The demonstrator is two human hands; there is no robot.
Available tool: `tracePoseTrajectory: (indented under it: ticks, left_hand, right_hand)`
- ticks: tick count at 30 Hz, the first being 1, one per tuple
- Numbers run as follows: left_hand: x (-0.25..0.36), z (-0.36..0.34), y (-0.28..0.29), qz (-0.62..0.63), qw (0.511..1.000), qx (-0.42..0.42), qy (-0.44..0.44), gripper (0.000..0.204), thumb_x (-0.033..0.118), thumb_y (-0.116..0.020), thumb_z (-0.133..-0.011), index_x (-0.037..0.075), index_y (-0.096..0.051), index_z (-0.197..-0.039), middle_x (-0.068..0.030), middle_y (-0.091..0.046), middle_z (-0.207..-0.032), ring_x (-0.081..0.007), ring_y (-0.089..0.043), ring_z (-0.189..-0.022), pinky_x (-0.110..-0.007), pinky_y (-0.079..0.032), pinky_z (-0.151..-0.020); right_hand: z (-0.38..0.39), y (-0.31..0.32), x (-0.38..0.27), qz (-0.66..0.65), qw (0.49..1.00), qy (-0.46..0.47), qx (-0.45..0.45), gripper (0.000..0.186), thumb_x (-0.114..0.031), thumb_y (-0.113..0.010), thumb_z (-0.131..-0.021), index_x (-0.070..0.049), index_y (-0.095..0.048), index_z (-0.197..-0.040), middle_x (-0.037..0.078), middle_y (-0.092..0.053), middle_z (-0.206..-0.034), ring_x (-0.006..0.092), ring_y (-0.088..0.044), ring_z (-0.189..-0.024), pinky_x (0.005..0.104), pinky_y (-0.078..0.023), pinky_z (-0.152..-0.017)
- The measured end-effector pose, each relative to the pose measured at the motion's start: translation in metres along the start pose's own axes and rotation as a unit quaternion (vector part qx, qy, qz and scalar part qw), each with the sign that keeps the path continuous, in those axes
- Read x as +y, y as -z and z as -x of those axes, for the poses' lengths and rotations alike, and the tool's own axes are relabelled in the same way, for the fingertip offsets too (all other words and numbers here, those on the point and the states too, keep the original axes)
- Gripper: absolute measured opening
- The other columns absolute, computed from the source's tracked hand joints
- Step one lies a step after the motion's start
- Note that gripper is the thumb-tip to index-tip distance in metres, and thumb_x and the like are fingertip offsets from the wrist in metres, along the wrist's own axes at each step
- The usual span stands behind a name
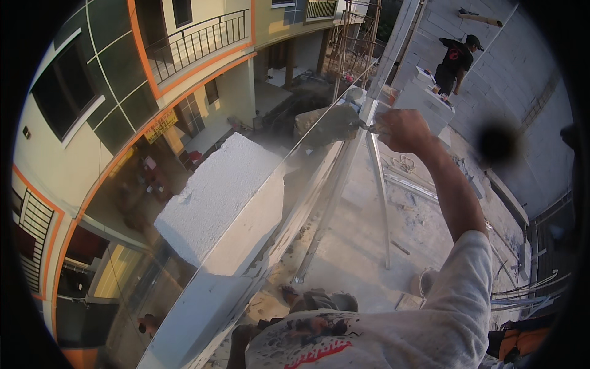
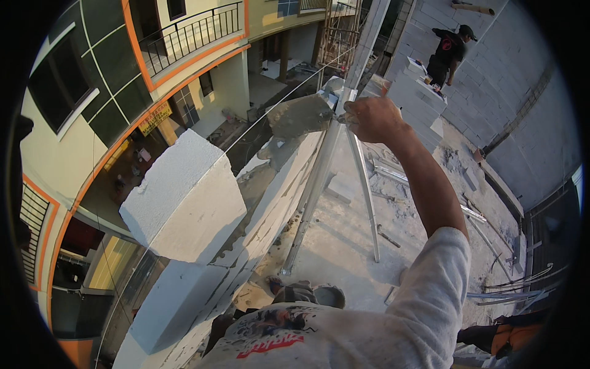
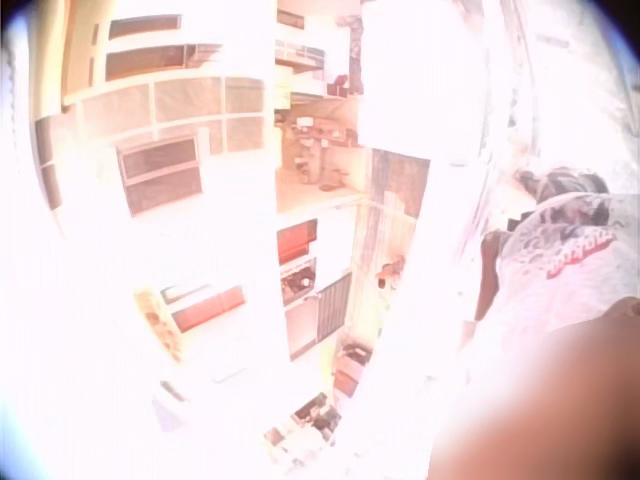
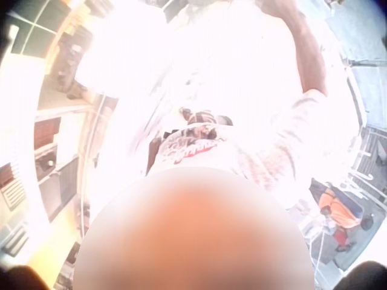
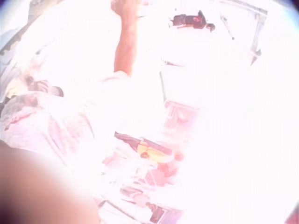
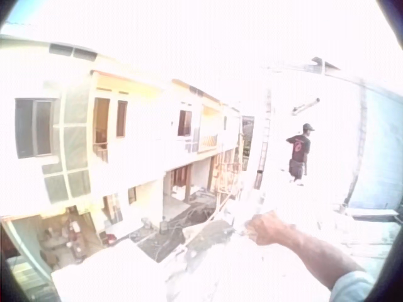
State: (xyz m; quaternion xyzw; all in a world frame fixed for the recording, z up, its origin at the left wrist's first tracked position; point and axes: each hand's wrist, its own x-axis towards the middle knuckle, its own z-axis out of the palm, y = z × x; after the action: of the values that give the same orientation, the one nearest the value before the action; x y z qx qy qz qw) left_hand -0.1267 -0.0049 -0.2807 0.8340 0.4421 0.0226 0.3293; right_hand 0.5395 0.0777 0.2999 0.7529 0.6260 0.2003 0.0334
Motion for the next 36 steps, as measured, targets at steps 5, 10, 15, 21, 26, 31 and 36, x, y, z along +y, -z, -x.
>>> tracePoseTrajectory:
  ticks: [5, 10, 15, 21, 26, 31, 36]
  left_hand:
    - [0.019, -0.038, 0.011, -0.015, 0.999, 0.008, -0.04, 0.019, 0.025, -0.056, -0.091, 0.01, -0.067, -0.084, -0.0149, -0.063, -0.072, -0.0359, -0.066, -0.072, -0.046, -0.051, -0.063]
    - [0.017, -0.033, 0.01, -0.027, 0.999, -0.002, -0.047, 0.019, 0.025, -0.056, -0.091, 0.01, -0.066, -0.084, -0.015, -0.063, -0.072, -0.036, -0.066, -0.072, -0.046, -0.051, -0.063]
    - [0.012, -0.029, 0.009, -0.037, 0.998, -0.015, -0.053, 0.019, 0.024, -0.055, -0.09, 0.01, -0.066, -0.083, -0.0152, -0.063, -0.072, -0.0361, -0.066, -0.072, -0.046, -0.051, -0.063]
    - [0.016, -0.046, 0.021, -0.05, 0.995, -0.027, -0.083, 0.019, 0.024, -0.055, -0.09, 0.01, -0.065, -0.083, -0.0155, -0.064, -0.072, -0.0362, -0.066, -0.072, -0.046, -0.051, -0.063]
    - [0.014, -0.065, 0.033, -0.071, 0.99, -0.036, -0.12, 0.019, 0.024, -0.055, -0.09, 0.01, -0.065, -0.082, -0.0157, -0.064, -0.072, -0.0363, -0.066, -0.071, -0.046, -0.052, -0.063]
    - [0.012, -0.069, 0.032, -0.065, 0.99, -0.044, -0.117, 0.02, 0.025, -0.055, -0.09, 0.01, -0.065, -0.083, -0.0158, -0.064, -0.073, -0.036, -0.066, -0.072, -0.046, -0.051, -0.064]
    - [0.014, -0.07, 0.026, -0.059, 0.99, -0.046, -0.119, 0.022, 0.027, -0.055, -0.091, 0.009, -0.066, -0.083, -0.0158, -0.065, -0.073, -0.0357, -0.066, -0.072, -0.046, -0.051, -0.065]
  right_hand:
    - [-0.021, -0.023, 0.033, 0.057, 0.998, -0.023, 0.014, 0.034, -0.007, -0.065, -0.073, -0.014, -0.071, -0.106, 0.013, -0.069, -0.085, 0.0298, -0.07, -0.082, 0.0434, -0.055, -0.073]
    - [-0.032, -0.036, 0.047, 0.104, 0.992, -0.069, 0.018, 0.033, -0.008, -0.064, -0.076, -0.014, -0.069, -0.108, 0.011, -0.065, -0.09, 0.029, -0.067, -0.089, 0.0429, -0.052, -0.078]
    - [-0.016, -0.069, 0.04, 0.119, 0.981, -0.146, 0.044, 0.031, -0.011, -0.064, -0.081, -0.015, -0.066, -0.112, 0.012, -0.062, -0.098, 0.0297, -0.064, -0.098, 0.047, -0.049, -0.08]
    - [0.012, -0.165, -0.024, -0.024, 0.951, -0.308, -0.009, 0.038, -0.016, -0.067, -0.084, -0.004, -0.051, -0.116, 0.018, -0.058, -0.104, 0.0353, -0.064, -0.097, 0.0456, -0.056, -0.076]
    - [-0.001, -0.218, -0.095, -0.13, 0.931, -0.336, -0.054, 0.035, -0.006, -0.06, -0.083, -0.002, -0.044, -0.114, 0.019, -0.057, -0.102, 0.0352, -0.065, -0.095, 0.0452, -0.057, -0.075]
    - [0.033, -0.223, -0.127, -0.188, 0.911, -0.366, -0.02, 0.033, -0.007, -0.057, -0.084, -0.002, -0.044, -0.114, 0.019, -0.056, -0.099, 0.0377, -0.064, -0.093, 0.0487, -0.054, -0.075]
    - [0.105, -0.201, -0.138, -0.181, 0.923, -0.333, -0.057, 0.038, -0.009, -0.06, -0.082, 0.0, -0.044, -0.116, 0.02, -0.058, -0.1, 0.0397, -0.065, -0.092, 0.05, -0.054, -0.075]
